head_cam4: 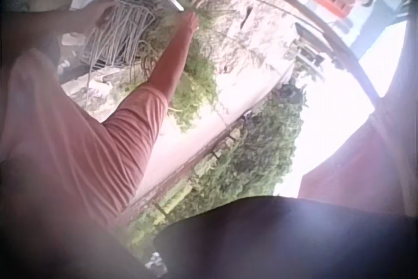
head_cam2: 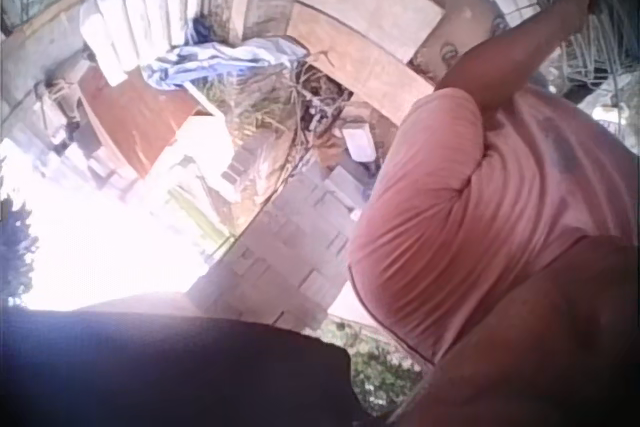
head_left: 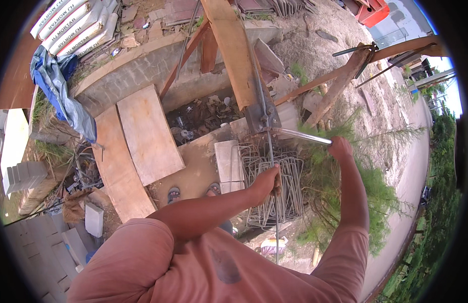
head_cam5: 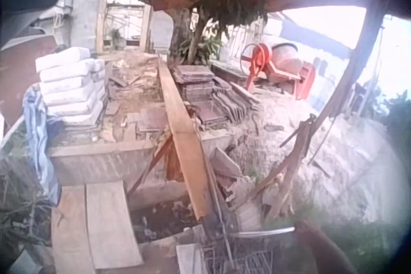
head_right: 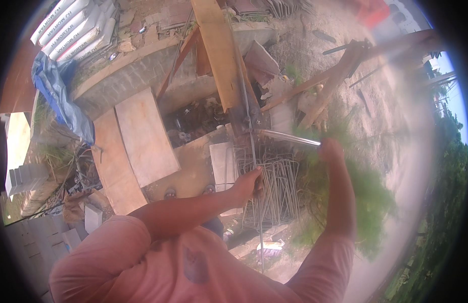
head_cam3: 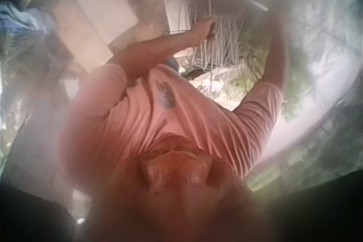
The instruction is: The person repeatedly bends thin metal rods using a manual bending jig. They place each rod into the jig, apply force with both hands to bend it, and then remove the bent piece. The process is repeated continuously throughout the clip.
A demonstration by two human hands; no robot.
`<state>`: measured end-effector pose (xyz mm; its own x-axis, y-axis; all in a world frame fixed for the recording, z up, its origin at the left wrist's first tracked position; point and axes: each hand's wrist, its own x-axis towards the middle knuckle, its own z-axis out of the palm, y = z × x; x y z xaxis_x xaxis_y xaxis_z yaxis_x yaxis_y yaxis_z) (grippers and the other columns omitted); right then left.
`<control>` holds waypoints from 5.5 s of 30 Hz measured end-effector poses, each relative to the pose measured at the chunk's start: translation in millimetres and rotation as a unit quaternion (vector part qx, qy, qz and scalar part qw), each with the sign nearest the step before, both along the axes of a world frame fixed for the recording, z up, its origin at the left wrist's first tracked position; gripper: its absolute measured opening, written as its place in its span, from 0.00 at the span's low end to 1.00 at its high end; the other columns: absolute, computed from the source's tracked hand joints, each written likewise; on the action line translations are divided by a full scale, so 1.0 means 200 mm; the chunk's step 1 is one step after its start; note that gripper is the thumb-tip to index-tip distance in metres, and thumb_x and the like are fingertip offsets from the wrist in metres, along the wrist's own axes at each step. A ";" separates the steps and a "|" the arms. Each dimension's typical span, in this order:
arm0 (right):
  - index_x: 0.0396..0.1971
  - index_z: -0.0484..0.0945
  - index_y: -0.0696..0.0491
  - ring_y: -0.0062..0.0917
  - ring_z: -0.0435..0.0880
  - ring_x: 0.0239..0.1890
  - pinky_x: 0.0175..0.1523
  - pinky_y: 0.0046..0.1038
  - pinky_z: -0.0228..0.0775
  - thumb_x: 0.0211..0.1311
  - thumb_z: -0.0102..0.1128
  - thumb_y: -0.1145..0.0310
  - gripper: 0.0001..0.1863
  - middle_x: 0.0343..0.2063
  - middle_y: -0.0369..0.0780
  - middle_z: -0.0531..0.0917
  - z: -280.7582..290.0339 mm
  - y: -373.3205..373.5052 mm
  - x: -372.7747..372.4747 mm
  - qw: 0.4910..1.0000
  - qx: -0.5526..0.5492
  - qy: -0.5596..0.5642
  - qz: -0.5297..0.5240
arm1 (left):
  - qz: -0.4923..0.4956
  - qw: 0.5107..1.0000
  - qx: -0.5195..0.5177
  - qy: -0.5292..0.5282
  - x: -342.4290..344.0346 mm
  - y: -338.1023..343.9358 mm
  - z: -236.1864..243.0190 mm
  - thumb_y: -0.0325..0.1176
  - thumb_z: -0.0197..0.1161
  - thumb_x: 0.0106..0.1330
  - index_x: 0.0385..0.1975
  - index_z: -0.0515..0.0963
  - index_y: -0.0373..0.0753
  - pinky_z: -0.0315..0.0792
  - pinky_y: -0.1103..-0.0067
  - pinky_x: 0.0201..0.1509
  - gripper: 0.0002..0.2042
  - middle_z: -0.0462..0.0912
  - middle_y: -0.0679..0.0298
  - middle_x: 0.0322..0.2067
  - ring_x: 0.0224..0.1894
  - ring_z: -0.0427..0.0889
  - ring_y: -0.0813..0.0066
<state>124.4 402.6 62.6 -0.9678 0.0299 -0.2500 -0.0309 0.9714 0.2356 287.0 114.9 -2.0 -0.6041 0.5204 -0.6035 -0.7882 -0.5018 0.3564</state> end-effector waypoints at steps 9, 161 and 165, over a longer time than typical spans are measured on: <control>0.29 0.81 0.54 0.48 0.81 0.36 0.44 0.45 0.72 0.51 0.55 0.67 0.09 0.30 0.51 0.82 -0.07 0.00 0.08 0.993 -0.051 0.108 -0.015 | -0.006 0.994 0.090 0.059 0.16 -0.04 -0.07 0.38 0.57 0.69 0.34 0.69 0.43 0.75 0.73 0.41 0.08 0.74 0.67 0.28 0.32 0.77 0.72; 0.23 0.75 0.59 0.21 0.68 0.18 0.26 0.29 0.61 0.51 0.67 0.61 0.16 0.14 0.36 0.73 -0.14 -1.06 1.07 0.789 -0.456 0.216 -0.351 | -0.236 0.536 -0.658 0.473 -0.69 -2.07 0.33 0.46 0.58 0.65 0.22 0.79 0.33 0.69 0.64 0.30 0.20 0.77 0.48 0.18 0.23 0.77 0.51; 0.23 0.74 0.59 0.21 0.69 0.18 0.25 0.30 0.62 0.52 0.67 0.62 0.16 0.14 0.37 0.73 -0.14 -1.09 1.10 0.799 -0.436 0.197 -0.364 | -0.254 0.514 -0.657 0.490 -0.88 -2.12 0.30 0.47 0.60 0.64 0.23 0.78 0.34 0.68 0.63 0.29 0.19 0.77 0.48 0.19 0.23 0.76 0.49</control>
